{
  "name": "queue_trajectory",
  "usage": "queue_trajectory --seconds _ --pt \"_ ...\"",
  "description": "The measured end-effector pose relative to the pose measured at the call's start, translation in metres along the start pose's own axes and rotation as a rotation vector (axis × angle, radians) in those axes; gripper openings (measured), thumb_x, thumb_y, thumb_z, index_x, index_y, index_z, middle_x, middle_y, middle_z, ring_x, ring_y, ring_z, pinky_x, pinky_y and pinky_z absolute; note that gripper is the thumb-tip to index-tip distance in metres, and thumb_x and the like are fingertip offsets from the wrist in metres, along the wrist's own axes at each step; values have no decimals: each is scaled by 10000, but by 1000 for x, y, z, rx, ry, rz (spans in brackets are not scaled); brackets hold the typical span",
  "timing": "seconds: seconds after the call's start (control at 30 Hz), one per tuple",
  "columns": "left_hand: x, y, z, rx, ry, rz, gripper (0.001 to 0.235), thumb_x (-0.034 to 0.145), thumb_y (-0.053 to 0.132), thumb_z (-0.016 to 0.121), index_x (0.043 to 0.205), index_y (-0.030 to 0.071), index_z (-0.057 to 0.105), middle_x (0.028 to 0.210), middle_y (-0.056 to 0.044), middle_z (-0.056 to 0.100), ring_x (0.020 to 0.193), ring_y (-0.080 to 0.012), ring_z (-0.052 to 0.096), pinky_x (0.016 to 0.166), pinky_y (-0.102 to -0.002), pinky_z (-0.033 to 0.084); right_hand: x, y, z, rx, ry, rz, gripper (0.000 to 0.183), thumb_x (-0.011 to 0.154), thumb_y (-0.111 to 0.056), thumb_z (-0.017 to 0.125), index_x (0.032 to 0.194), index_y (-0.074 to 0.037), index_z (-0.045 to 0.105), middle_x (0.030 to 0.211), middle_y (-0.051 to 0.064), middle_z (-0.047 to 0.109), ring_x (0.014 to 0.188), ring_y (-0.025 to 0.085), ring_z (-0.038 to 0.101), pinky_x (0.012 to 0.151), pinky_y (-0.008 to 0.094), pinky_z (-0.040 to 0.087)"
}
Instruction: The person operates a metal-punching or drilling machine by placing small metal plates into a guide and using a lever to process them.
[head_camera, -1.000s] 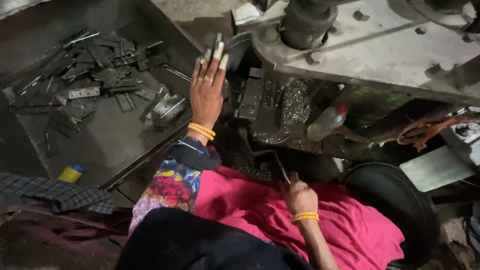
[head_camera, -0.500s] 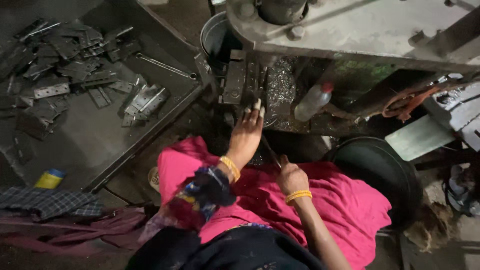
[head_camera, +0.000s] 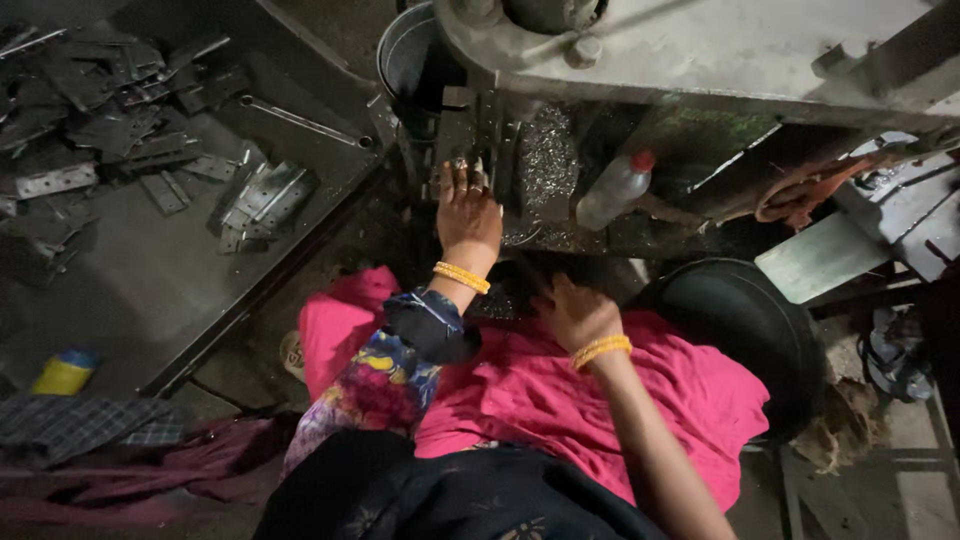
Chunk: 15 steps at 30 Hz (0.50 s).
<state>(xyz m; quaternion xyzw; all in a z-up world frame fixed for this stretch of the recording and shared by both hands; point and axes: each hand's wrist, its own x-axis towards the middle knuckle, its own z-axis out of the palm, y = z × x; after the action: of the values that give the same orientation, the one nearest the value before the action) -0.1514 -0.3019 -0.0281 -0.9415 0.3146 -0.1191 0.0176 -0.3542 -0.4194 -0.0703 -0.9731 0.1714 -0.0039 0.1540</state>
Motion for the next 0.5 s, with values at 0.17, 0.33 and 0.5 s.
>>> queue_trajectory --seconds 0.17,0.33,0.5 --pt "-4 -8 -2 -89 5 2 603 948 420 585 1446 81 555 1550 -51 500 1470 -316 352 1245 -523 94 -47 31 116 95 51 170 283 900 -388 688 992 -124 644 853 214 718 775 423 705 660 546 562" --pt "3 -10 -4 -95 35 21 576 930 418 599 1435 144 566 1520 -41 504 1458 -314 365 1231 -539 102 -26 25 86 187 91 168 258 878 -369 714 944 -126 656 841 215 719 774 441 693 661 565 550" --pt "11 -4 3 -102 87 6 529 1053 368 572 1499 84 557 1578 -68 502 1492 -319 380 1305 -536 89 -8 28 47 6 36 42 362 956 -433 644 1012 -77 600 837 217 710 769 447 697 630 567 564"
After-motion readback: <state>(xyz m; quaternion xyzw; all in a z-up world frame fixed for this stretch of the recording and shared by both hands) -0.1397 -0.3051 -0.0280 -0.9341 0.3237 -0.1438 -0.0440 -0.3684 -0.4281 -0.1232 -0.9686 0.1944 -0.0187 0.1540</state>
